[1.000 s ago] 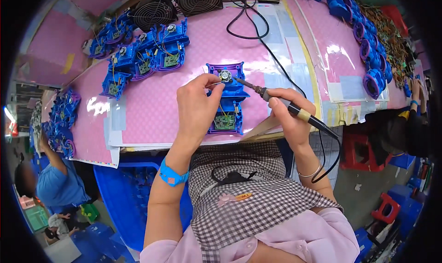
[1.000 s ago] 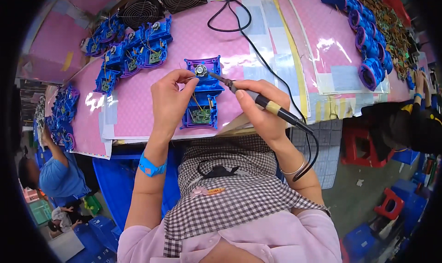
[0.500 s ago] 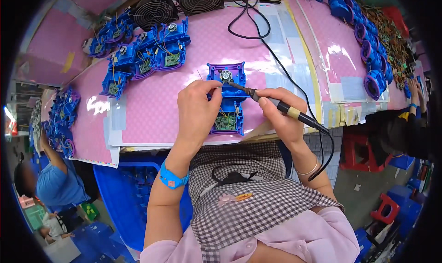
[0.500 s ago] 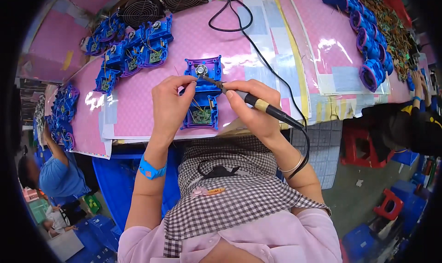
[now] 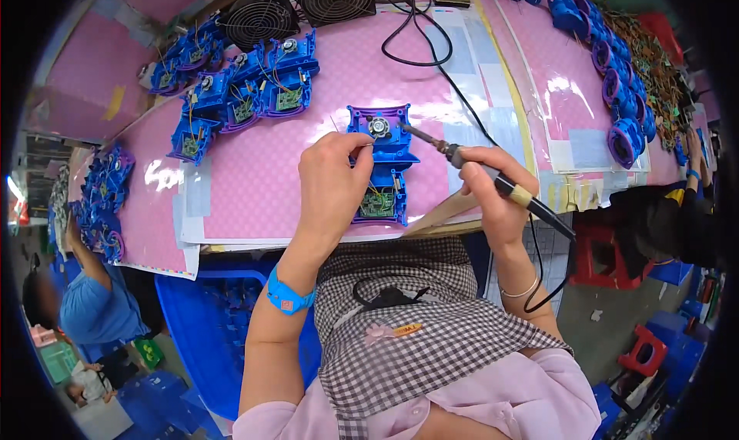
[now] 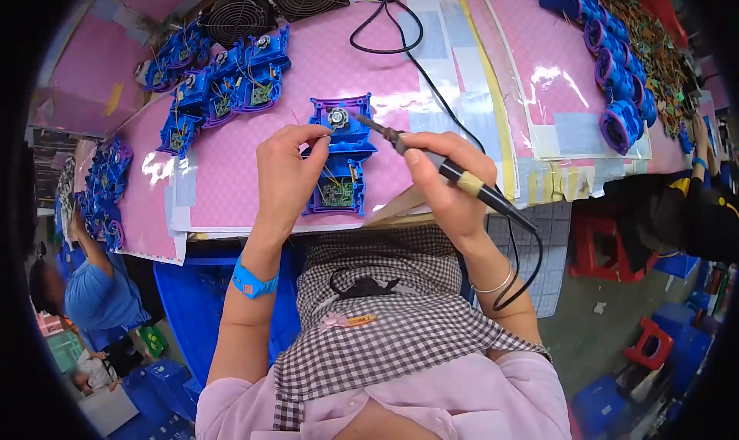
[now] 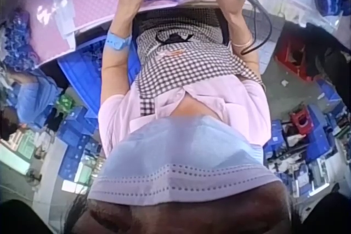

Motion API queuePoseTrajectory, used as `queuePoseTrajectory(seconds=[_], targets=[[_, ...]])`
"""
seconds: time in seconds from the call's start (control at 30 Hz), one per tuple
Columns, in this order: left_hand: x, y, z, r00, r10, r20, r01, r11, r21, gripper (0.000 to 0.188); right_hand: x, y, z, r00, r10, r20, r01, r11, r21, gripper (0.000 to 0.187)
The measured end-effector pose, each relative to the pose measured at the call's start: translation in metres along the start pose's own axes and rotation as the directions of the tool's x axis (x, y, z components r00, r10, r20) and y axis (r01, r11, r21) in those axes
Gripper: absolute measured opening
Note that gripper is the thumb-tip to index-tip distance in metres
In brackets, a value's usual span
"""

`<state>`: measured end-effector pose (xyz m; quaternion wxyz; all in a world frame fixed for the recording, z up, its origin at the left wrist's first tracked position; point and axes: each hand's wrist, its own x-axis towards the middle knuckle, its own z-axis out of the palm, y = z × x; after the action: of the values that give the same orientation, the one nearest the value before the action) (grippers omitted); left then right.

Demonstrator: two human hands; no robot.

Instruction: Soldering electronic components onto circuit boards at a factory workstation.

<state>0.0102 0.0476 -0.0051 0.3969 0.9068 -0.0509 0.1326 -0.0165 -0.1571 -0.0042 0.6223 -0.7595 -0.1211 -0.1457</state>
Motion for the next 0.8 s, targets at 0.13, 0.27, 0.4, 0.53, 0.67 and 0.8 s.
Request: queuePoseTrajectory(seconds=[0.13, 0.27, 0.4, 0.53, 0.67, 0.8], targets=[[0.001, 0.001, 0.000, 1.000, 0.007, -0.010, -0.008, 1.000, -0.022, 0.011, -0.003, 0.002, -0.011, 0.995, 0.043, -0.090, -0.036, 0.997, 0.072, 0.018], [0.001, 0.000, 0.002, 1.000, 0.016, -0.020, -0.016, 1.000, -0.012, 0.012, -0.006, 0.005, -0.020, 0.925, 0.155, -0.348, -0.056, 0.958, 0.280, 0.022], [0.001, -0.001, 0.003, 1.000, 0.024, -0.019, -0.024, 1.000, -0.012, 0.011, -0.005, 0.009, -0.034, 0.875, 0.168, -0.454, 0.024, 0.921, 0.389, 0.025], [-0.001, 0.000, 0.001, 0.998, 0.046, -0.031, -0.046, 0.999, -0.016, 0.012, -0.004, 0.013, -0.045, 0.874, 0.154, -0.461, 0.054, 0.912, 0.407, 0.027], [-0.015, 0.015, -0.013, 0.960, 0.206, -0.191, -0.203, 0.979, 0.033, 0.020, -0.002, 0.015, -0.057, 0.863, 0.137, -0.486, 0.091, 0.904, 0.417, 0.029], [-0.031, 0.034, -0.011, 0.985, 0.064, 0.160, -0.099, 0.970, 0.221, 0.023, 0.008, 0.009, -0.060, 0.836, 0.147, -0.528, 0.151, 0.864, 0.480, 0.029]])
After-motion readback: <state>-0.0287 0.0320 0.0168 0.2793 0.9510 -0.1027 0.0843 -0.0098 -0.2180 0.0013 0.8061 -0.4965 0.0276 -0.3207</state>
